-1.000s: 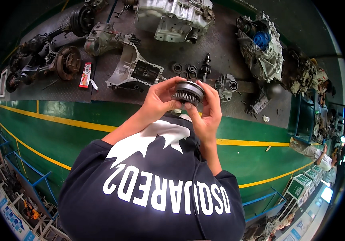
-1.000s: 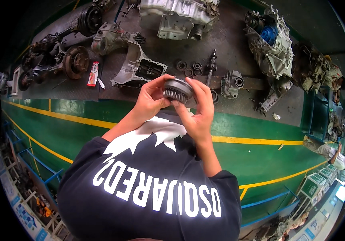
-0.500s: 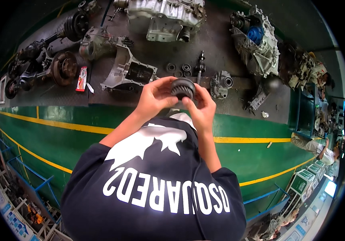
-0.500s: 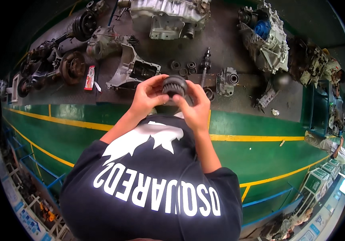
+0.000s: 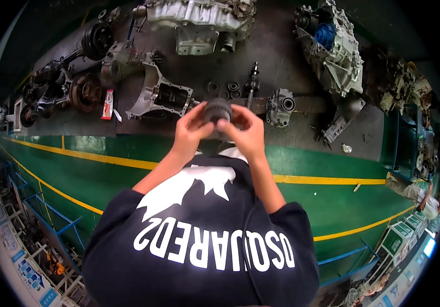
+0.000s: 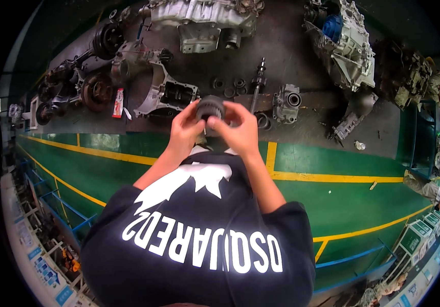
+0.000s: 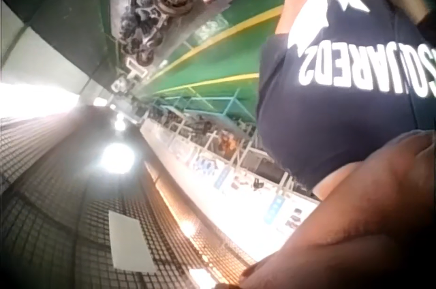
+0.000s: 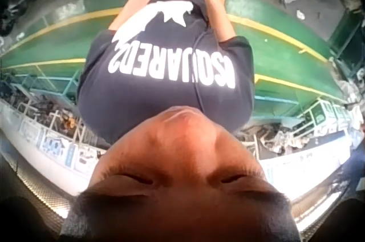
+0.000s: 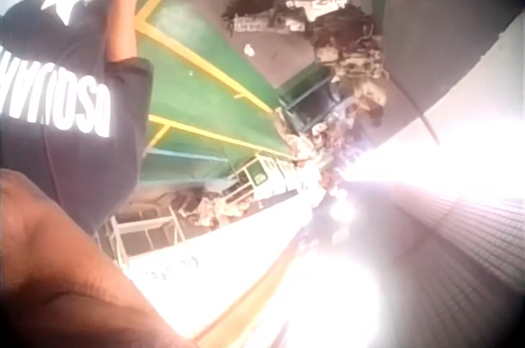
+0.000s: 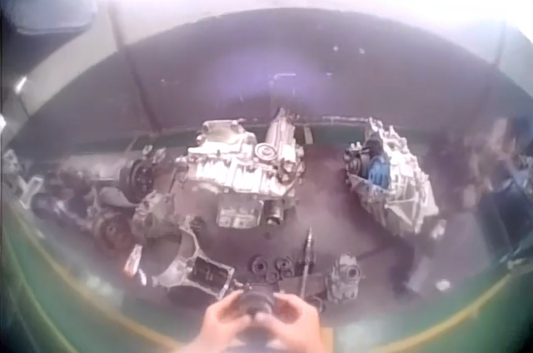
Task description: The person fits transmission gears and synchronizer components together by hand, rotating and assembling the parts.
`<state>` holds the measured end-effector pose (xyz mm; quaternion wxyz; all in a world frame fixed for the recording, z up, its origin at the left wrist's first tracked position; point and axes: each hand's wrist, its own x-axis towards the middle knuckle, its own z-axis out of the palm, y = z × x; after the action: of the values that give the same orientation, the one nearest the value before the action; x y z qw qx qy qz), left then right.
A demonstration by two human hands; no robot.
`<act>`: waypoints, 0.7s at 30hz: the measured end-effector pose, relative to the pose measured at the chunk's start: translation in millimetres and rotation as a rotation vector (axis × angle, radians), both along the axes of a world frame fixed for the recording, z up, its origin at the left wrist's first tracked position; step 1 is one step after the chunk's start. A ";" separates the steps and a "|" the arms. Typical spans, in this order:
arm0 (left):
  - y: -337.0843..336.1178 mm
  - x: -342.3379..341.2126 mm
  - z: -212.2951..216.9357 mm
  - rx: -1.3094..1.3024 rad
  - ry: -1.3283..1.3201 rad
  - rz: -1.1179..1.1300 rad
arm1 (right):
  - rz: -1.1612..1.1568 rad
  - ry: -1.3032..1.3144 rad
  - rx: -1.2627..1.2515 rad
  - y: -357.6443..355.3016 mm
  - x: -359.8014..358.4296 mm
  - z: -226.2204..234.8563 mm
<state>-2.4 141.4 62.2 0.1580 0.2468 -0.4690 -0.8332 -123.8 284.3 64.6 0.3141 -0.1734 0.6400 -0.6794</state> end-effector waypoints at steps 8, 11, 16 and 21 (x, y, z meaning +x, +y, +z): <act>14.0 5.7 -37.6 -0.077 -0.142 -0.034 | 0.002 -0.120 0.058 15.0 4.6 -42.6; 6.8 6.7 -47.4 -0.110 -0.183 -0.111 | 0.020 -0.179 0.116 17.8 -0.5 -50.5; -1.6 -3.2 -55.0 -0.115 -0.250 -0.102 | -0.006 -0.227 0.162 8.1 -5.5 -58.2; -66.2 -57.4 -106.7 0.112 -0.505 -0.172 | 0.025 -0.400 0.288 -57.9 -56.1 -84.9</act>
<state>-59.8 75.1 -44.5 -0.0491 0.4144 -0.4660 -0.7802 -179.9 226.3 -20.3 0.4646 0.0032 0.6532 -0.5979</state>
